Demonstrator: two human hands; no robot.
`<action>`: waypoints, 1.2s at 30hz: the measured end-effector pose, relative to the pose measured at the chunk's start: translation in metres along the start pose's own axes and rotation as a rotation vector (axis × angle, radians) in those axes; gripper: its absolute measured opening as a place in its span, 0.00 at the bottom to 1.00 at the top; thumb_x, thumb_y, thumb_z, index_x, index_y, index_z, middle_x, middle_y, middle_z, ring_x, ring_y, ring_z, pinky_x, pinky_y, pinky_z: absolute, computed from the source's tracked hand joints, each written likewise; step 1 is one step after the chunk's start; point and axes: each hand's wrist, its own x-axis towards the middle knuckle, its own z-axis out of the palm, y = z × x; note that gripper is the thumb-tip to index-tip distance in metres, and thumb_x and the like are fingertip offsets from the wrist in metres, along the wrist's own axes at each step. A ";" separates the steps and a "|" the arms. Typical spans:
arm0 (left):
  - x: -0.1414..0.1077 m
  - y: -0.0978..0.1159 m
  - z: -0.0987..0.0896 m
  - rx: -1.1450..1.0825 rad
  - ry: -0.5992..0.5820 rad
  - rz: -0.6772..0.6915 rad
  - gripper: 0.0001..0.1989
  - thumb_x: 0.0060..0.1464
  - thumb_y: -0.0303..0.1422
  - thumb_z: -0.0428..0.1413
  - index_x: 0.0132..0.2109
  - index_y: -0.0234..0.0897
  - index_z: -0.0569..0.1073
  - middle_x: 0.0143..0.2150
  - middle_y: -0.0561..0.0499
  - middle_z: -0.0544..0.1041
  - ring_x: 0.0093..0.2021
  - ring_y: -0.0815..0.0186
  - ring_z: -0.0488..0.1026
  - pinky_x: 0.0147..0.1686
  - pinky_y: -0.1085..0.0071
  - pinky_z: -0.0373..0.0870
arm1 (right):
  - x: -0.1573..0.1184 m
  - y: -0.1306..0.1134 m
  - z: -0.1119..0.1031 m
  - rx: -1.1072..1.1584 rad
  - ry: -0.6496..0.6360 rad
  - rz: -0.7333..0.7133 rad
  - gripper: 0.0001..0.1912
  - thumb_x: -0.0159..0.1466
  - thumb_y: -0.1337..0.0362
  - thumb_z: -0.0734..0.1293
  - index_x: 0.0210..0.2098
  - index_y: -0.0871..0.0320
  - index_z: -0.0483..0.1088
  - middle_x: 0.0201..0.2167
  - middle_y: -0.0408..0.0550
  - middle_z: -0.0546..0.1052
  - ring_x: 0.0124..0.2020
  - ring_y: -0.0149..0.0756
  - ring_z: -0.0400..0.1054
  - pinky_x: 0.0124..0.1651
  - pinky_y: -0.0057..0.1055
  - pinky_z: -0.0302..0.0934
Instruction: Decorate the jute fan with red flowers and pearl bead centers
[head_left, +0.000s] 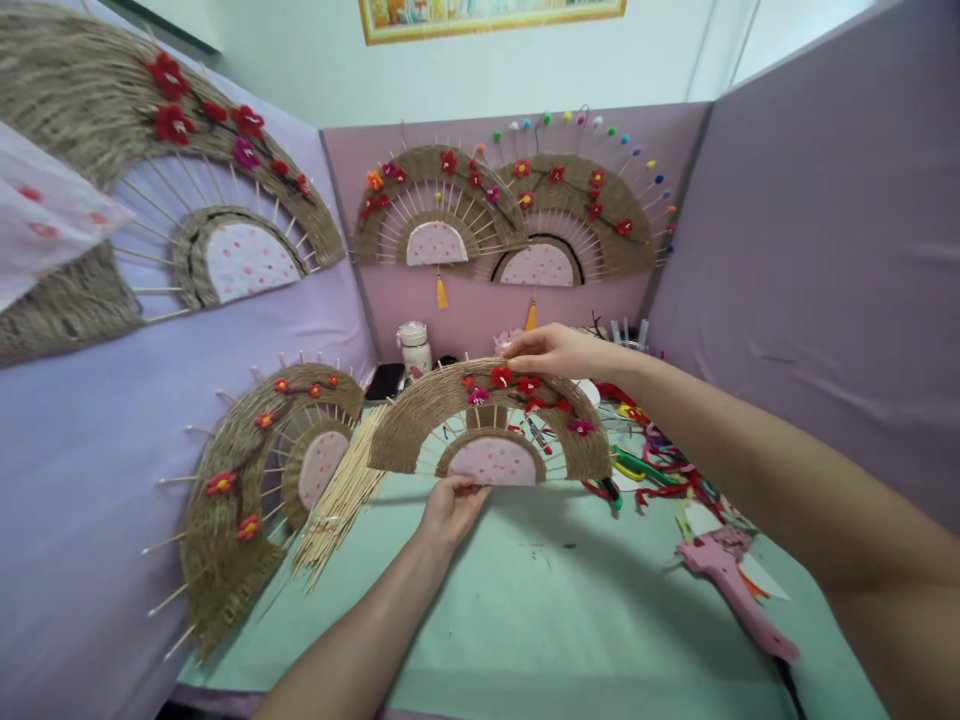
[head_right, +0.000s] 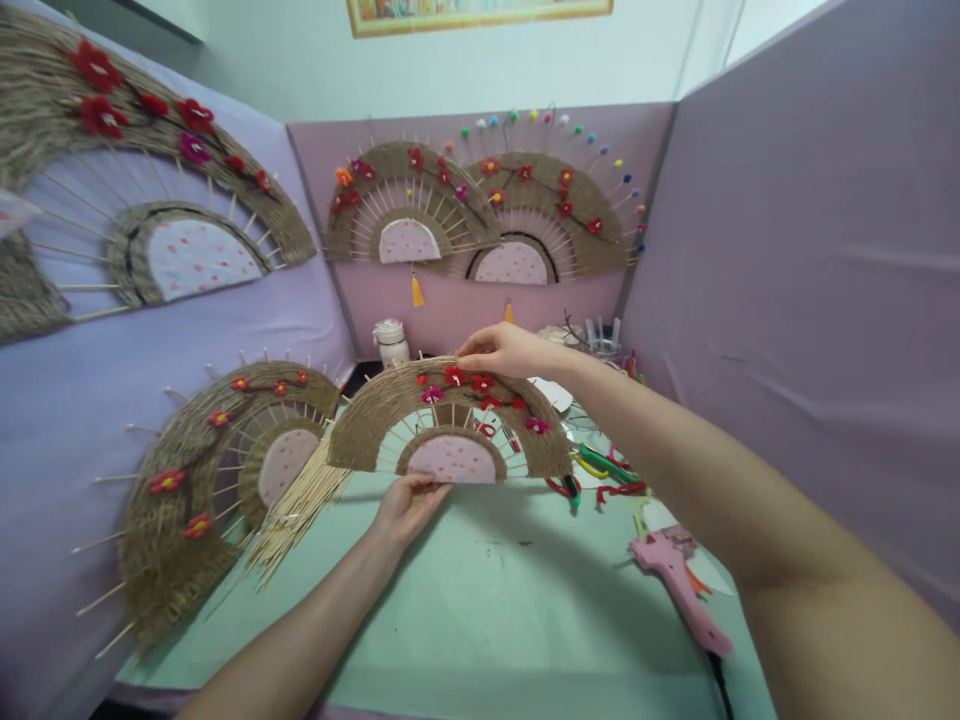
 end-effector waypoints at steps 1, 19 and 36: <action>0.002 0.000 0.001 0.009 0.004 0.016 0.19 0.39 0.10 0.44 0.34 0.32 0.68 0.33 0.46 0.76 0.41 0.62 0.77 0.49 0.61 0.75 | 0.003 0.003 0.003 0.005 0.029 -0.002 0.13 0.59 0.60 0.68 0.40 0.61 0.77 0.39 0.48 0.80 0.40 0.38 0.72 0.45 0.32 0.64; -0.015 0.036 -0.018 0.288 0.134 -0.101 0.07 0.58 0.19 0.45 0.37 0.28 0.67 0.40 0.35 0.75 0.47 0.53 0.77 0.37 0.66 0.79 | 0.038 0.007 0.049 -0.034 0.163 -0.088 0.05 0.57 0.72 0.67 0.30 0.64 0.77 0.28 0.46 0.78 0.30 0.32 0.70 0.35 0.27 0.62; -0.021 0.036 -0.036 0.224 0.003 0.211 0.10 0.61 0.20 0.46 0.34 0.33 0.69 0.30 0.53 0.75 0.33 0.73 0.77 0.50 0.57 0.74 | -0.088 0.096 0.005 -0.455 0.320 0.098 0.12 0.67 0.61 0.62 0.37 0.64 0.72 0.35 0.53 0.76 0.37 0.39 0.71 0.45 0.41 0.65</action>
